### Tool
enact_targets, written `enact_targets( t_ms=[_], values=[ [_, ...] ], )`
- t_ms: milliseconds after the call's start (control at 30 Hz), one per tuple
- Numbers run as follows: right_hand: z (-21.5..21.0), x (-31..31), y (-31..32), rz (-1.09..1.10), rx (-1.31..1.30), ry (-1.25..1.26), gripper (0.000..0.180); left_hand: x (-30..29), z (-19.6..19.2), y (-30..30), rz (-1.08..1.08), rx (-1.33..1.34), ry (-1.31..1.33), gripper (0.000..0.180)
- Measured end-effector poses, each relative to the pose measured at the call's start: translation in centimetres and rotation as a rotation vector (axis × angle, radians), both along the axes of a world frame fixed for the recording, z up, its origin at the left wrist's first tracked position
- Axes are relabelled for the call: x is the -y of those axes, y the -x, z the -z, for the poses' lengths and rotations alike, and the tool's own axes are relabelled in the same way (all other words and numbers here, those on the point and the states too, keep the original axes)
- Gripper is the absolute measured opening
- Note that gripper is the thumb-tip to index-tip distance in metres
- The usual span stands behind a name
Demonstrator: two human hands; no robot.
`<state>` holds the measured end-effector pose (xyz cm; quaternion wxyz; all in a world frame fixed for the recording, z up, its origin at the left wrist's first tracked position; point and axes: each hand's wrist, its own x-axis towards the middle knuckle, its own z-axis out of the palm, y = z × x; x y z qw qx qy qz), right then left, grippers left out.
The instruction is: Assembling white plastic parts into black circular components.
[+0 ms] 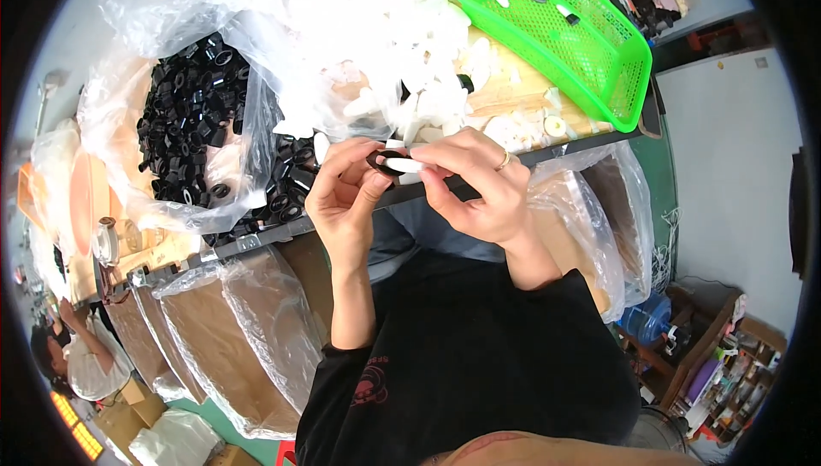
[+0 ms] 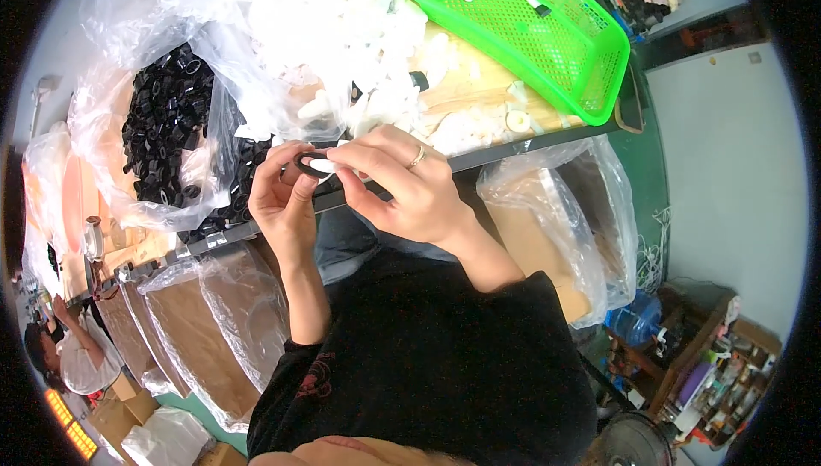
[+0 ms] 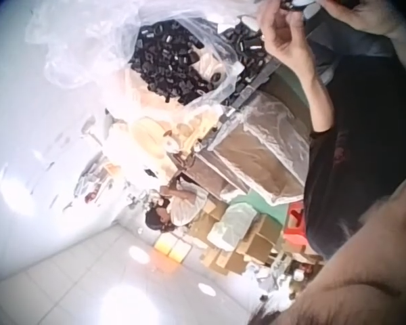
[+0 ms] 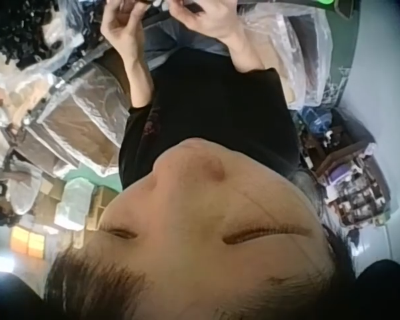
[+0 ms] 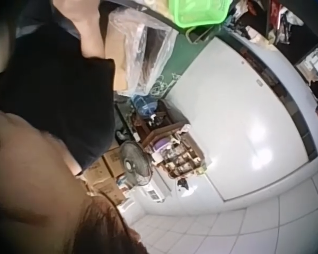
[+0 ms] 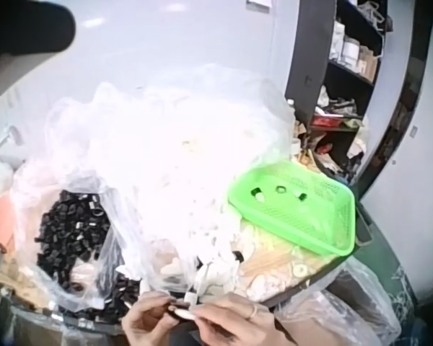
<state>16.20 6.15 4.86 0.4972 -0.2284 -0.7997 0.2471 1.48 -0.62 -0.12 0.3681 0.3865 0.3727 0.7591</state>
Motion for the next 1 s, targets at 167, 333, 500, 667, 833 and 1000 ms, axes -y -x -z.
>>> enact_targets(
  t_ms=[167, 333, 500, 667, 833, 1000],
  values=[
    [0.1, 0.1, 0.3, 0.027, 0.029, -0.077, 0.025, 0.3, 0.1, -0.2, -0.018, -0.056, 0.059, 0.031],
    [0.2, 0.2, 0.2, 0.044, 0.051, -0.074, 0.025, 0.4, -0.5, -0.6, -0.025, -0.004, 0.090, 0.026],
    [0.5, 0.7, 0.3, 0.040, 0.112, 0.030, 0.024, 0.2, -0.4, -0.6, -0.074, -0.066, 0.089, 0.021],
    [0.6, 0.6, 1.0, 0.004, 0.052, 0.091, 0.035, 0.3, -0.5, -1.0, -0.120, -0.112, 0.117, 0.019],
    [2.2, 1.2, 1.4, -0.007, -0.165, 0.268, 0.037, 0.4, 0.3, -1.5, -0.171, -0.021, 0.193, 0.022],
    [2.1, 0.6, 1.3, 0.008, -0.052, 0.138, 0.033, 0.2, 1.1, -1.1, -0.190, -0.005, 0.249, 0.022]
  ],
)
